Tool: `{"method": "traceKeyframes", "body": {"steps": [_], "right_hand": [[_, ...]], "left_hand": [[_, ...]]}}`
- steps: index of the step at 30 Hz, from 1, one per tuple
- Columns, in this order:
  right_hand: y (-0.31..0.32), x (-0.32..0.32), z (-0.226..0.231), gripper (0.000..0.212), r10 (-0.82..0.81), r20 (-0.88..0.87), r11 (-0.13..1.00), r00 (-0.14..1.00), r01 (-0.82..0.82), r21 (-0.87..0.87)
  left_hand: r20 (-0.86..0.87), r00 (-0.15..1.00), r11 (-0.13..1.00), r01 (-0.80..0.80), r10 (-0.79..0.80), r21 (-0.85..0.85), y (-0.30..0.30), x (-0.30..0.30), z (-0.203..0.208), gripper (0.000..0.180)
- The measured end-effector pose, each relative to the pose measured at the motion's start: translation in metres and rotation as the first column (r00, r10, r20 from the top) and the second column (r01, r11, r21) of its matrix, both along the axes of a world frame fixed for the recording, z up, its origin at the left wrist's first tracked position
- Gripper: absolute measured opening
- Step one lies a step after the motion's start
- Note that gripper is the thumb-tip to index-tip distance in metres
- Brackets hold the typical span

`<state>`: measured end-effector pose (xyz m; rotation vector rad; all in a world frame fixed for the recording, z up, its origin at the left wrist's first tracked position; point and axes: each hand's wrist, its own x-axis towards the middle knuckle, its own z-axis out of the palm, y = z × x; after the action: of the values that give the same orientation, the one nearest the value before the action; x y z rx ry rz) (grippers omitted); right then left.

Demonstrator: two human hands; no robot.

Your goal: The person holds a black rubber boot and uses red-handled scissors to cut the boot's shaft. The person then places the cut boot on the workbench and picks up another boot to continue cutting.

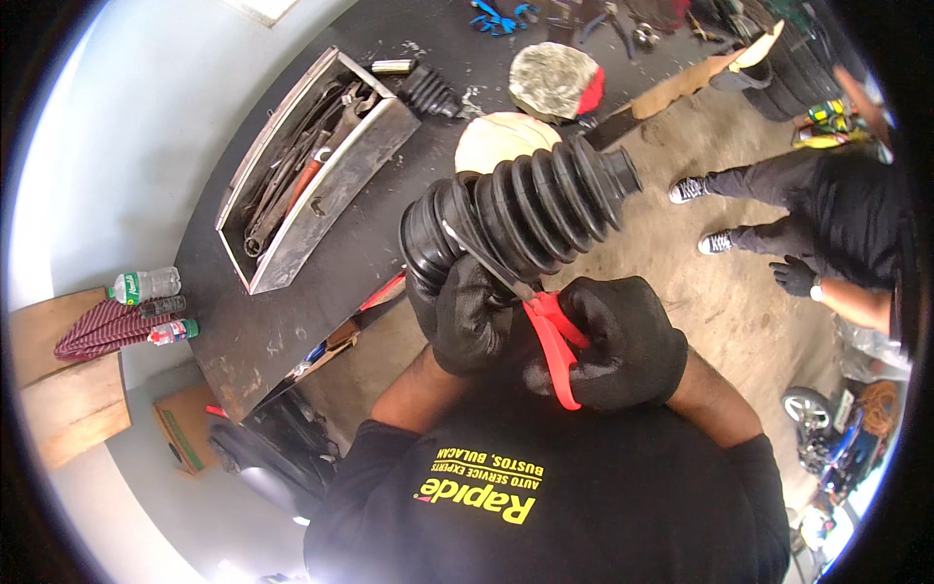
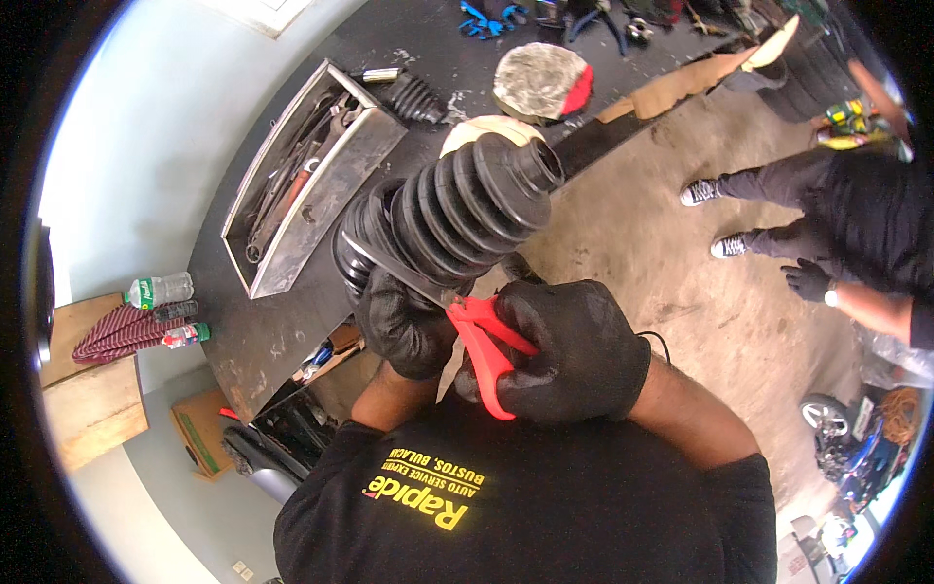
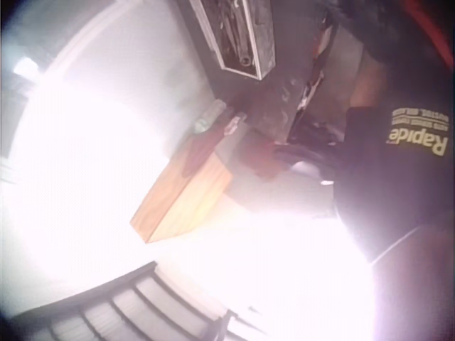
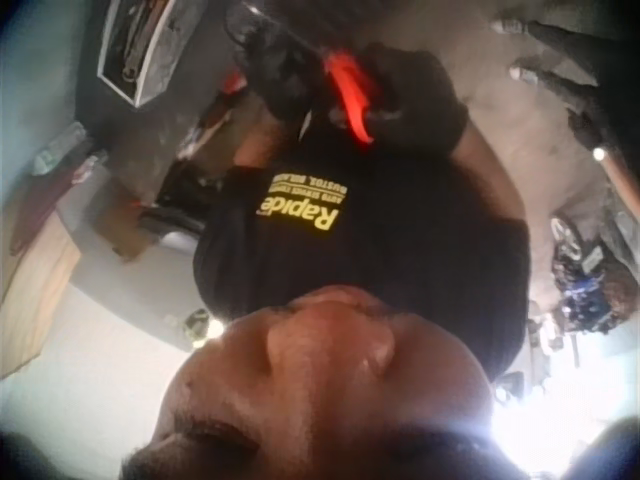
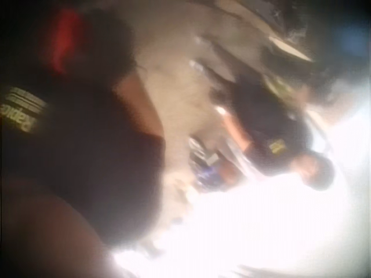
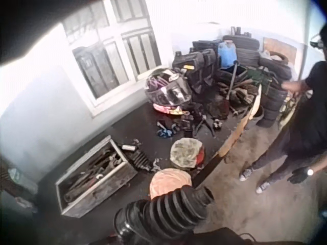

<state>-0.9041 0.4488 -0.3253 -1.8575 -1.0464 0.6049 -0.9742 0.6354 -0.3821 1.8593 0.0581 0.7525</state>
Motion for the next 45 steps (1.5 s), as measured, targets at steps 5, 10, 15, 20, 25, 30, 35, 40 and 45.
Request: {"method": "traceKeyframes", "body": {"steps": [5,10,15,20,25,30,35,40,45], "right_hand": [[0.063,0.031,-0.003,0.046,-0.001,-0.049,1.0,0.999,0.001,-0.009],[0.092,0.056,-0.009,0.047,-0.018,0.017,0.999,1.0,0.019,-0.049],[0.101,0.084,-0.011,0.04,0.06,0.126,0.987,0.99,-0.04,-0.159],[0.114,0.092,-0.017,0.037,0.074,-0.007,0.997,0.997,-0.074,-0.025],[0.117,0.097,-0.017,0.052,0.1,0.09,0.992,0.991,-0.107,0.073],[0.117,0.105,-0.017,0.052,0.131,-0.018,0.991,0.991,-0.131,0.038],[0.114,0.107,-0.02,0.052,0.131,-0.025,0.991,0.991,-0.13,0.019],[0.106,0.108,-0.014,0.05,0.132,-0.005,0.991,0.991,-0.132,-0.019],[0.105,0.107,-0.008,0.05,0.144,0.002,0.989,0.99,-0.144,0.02]], "left_hand": [[0.005,0.998,0.997,-0.061,0.061,-0.039,0.059,0.029,-0.006,0.036],[0.022,0.997,0.994,-0.069,0.071,-0.09,0.096,0.043,-0.009,0.036],[-0.025,0.994,0.976,-0.106,0.103,-0.192,0.115,0.057,-0.011,0.036],[0.128,0.966,0.782,-0.101,0.225,-0.615,0.097,0.078,-0.007,0.034],[0.215,0.954,0.75,-0.016,0.209,-0.661,0.087,0.099,0.019,0.032],[0.146,0.94,0.521,-0.038,0.308,-0.853,0.074,0.116,0.031,0.026],[0.248,0.91,0.75,-0.096,0.332,-0.654,0.08,0.115,0.012,0.022],[0.204,0.851,0.861,-0.505,0.485,0.062,0.086,0.105,0.006,0.024],[0.13,0.905,0.909,-0.383,0.405,-0.166,0.085,0.106,0.018,0.021]]}}
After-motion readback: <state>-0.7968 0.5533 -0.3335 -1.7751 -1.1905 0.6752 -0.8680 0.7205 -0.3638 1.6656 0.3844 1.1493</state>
